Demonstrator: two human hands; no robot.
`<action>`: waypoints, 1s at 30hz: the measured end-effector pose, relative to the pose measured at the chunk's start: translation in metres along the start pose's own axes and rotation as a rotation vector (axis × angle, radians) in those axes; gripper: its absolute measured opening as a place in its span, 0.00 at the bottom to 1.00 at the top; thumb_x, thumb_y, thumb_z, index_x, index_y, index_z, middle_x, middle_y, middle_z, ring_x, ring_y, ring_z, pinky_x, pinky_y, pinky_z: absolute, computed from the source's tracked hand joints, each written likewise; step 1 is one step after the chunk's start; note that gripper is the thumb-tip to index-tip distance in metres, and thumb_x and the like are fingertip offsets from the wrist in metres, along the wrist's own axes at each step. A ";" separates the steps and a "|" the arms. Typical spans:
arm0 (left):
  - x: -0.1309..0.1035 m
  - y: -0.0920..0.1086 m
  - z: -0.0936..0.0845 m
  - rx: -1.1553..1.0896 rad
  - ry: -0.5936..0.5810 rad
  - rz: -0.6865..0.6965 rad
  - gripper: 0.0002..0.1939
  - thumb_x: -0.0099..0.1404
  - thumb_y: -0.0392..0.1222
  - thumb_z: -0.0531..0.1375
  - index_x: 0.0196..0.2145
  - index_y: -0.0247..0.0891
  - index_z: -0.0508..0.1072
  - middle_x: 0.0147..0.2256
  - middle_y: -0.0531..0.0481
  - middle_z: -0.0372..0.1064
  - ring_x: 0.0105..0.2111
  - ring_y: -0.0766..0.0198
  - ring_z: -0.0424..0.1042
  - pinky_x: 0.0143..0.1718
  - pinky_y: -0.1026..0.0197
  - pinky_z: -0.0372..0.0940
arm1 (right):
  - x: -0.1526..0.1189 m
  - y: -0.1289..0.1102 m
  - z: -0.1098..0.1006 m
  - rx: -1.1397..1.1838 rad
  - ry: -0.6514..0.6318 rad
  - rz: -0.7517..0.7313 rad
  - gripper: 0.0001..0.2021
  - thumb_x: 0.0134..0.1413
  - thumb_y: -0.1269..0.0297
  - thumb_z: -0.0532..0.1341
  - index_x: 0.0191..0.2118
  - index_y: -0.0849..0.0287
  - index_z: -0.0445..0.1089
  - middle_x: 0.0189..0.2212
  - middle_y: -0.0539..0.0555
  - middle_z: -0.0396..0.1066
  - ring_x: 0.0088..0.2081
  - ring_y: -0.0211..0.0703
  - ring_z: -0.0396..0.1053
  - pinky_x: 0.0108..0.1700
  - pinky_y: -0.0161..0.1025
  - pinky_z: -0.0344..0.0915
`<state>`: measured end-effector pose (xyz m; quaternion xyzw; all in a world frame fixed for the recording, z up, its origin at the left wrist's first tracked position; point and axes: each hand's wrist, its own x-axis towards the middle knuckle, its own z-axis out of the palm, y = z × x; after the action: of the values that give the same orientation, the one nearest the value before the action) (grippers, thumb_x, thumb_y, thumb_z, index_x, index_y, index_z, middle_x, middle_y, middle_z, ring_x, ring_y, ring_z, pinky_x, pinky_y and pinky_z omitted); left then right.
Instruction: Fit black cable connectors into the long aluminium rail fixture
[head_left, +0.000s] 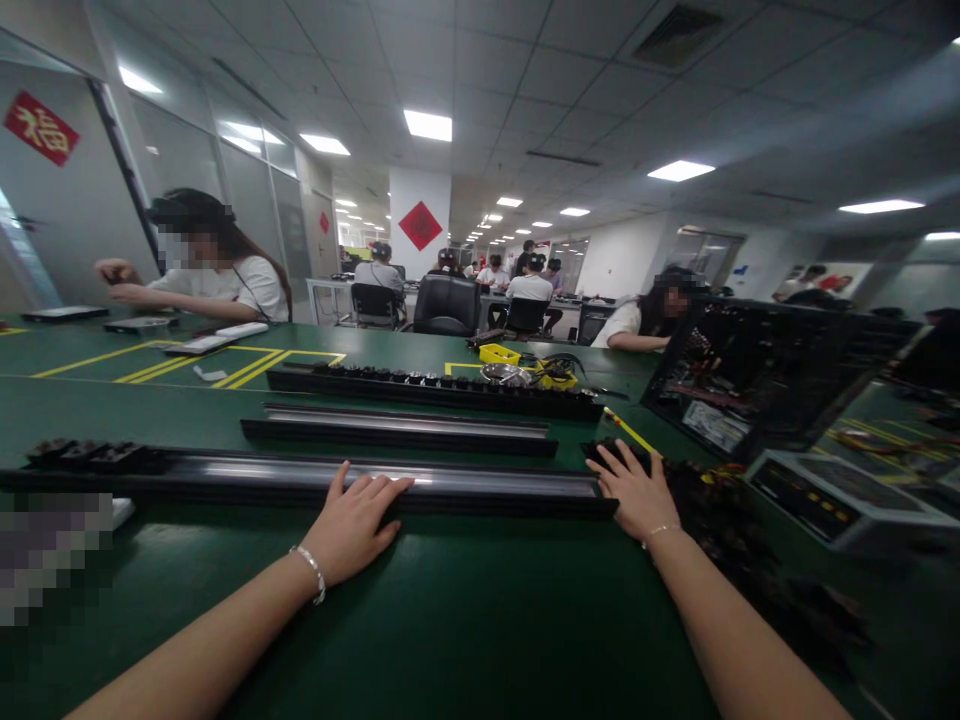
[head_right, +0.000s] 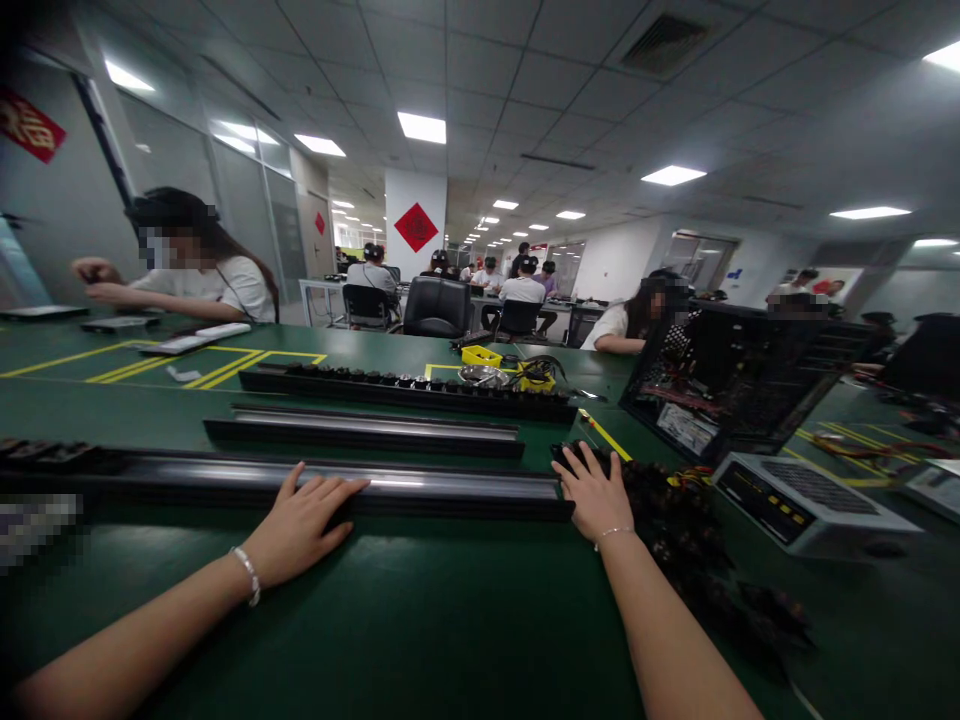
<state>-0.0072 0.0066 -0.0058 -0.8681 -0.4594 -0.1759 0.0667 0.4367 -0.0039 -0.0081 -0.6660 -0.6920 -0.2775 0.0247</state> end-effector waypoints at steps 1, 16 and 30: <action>0.000 0.000 0.000 -0.002 -0.003 -0.001 0.25 0.60 0.44 0.55 0.56 0.49 0.59 0.44 0.51 0.69 0.46 0.56 0.66 0.59 0.38 0.32 | 0.002 0.002 0.002 -0.003 -0.012 -0.020 0.20 0.59 0.64 0.46 0.53 0.45 0.66 0.59 0.48 0.58 0.63 0.51 0.43 0.60 0.65 0.29; 0.000 0.001 -0.002 -0.006 -0.028 -0.020 0.25 0.60 0.44 0.54 0.56 0.50 0.59 0.45 0.52 0.69 0.46 0.56 0.66 0.59 0.37 0.32 | 0.015 0.010 0.026 -0.091 -0.031 0.005 0.20 0.56 0.67 0.47 0.51 0.54 0.68 0.58 0.52 0.59 0.63 0.54 0.43 0.58 0.68 0.27; 0.000 -0.010 -0.006 0.068 0.092 -0.108 0.25 0.65 0.51 0.48 0.59 0.49 0.56 0.60 0.51 0.55 0.62 0.53 0.46 0.60 0.38 0.35 | 0.002 0.008 -0.009 0.214 0.354 0.241 0.24 0.58 0.63 0.42 0.47 0.71 0.70 0.48 0.64 0.69 0.55 0.51 0.59 0.57 0.48 0.55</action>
<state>-0.0171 0.0106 -0.0012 -0.8302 -0.5078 -0.2031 0.1074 0.4410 -0.0063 0.0034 -0.6782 -0.6180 -0.3100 0.2492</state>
